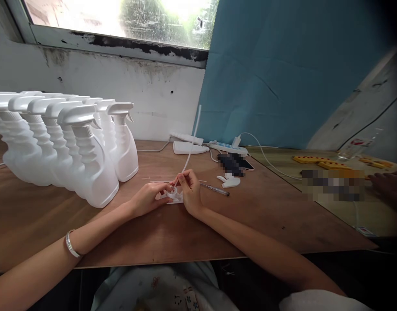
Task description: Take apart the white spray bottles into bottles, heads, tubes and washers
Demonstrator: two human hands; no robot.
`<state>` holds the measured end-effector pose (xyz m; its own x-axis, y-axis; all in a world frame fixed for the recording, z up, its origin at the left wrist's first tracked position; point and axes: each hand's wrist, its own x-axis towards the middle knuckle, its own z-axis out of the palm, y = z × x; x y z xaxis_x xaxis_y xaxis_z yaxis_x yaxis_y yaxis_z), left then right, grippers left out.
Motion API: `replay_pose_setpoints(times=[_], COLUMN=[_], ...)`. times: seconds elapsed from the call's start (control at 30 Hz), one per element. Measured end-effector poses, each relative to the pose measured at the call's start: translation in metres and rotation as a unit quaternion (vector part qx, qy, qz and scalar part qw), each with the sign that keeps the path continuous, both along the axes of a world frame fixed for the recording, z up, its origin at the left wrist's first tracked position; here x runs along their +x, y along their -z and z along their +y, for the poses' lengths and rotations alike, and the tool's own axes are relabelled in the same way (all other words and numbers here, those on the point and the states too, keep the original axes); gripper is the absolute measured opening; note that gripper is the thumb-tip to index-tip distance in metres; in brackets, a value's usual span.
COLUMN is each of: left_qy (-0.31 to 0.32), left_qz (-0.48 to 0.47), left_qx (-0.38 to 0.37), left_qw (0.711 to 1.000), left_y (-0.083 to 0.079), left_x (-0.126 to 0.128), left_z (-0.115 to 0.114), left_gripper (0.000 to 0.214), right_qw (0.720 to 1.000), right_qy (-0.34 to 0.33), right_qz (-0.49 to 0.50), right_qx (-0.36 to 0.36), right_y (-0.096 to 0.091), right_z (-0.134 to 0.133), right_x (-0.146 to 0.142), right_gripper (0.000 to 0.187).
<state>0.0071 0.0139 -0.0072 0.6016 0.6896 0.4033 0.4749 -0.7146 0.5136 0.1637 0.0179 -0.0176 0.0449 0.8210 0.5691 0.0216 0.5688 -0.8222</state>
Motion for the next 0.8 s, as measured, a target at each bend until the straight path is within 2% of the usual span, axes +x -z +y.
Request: replay_pose_setpoints(times=[0.33,0.6,0.8], left_qy=[-0.008,0.002,-0.001], left_qz=[0.014,0.031,0.017], left_qx=[0.005,0.02,0.003], left_qw=[1.0,0.999,1.0], left_y=[0.0003,-0.0013,-0.0012], left_x=[-0.0025,-0.004,-0.0036], left_z=[-0.0006,-0.0006,-0.0007], left_gripper=[0.02,0.017,0.017], right_qw=[0.999,0.997,0.994], right_qy=[-0.044,-0.048,-0.033], right_qz=[-0.005,-0.052,-0.101], right_qx=[0.001,0.012,0.033], right_y=[0.002,0.0051,0.0047], right_z=[-0.0019,-0.0012,-0.0021], right_x=[0.0003,0.0027,0.0052], right_gripper=[0.019,0.019,0.019])
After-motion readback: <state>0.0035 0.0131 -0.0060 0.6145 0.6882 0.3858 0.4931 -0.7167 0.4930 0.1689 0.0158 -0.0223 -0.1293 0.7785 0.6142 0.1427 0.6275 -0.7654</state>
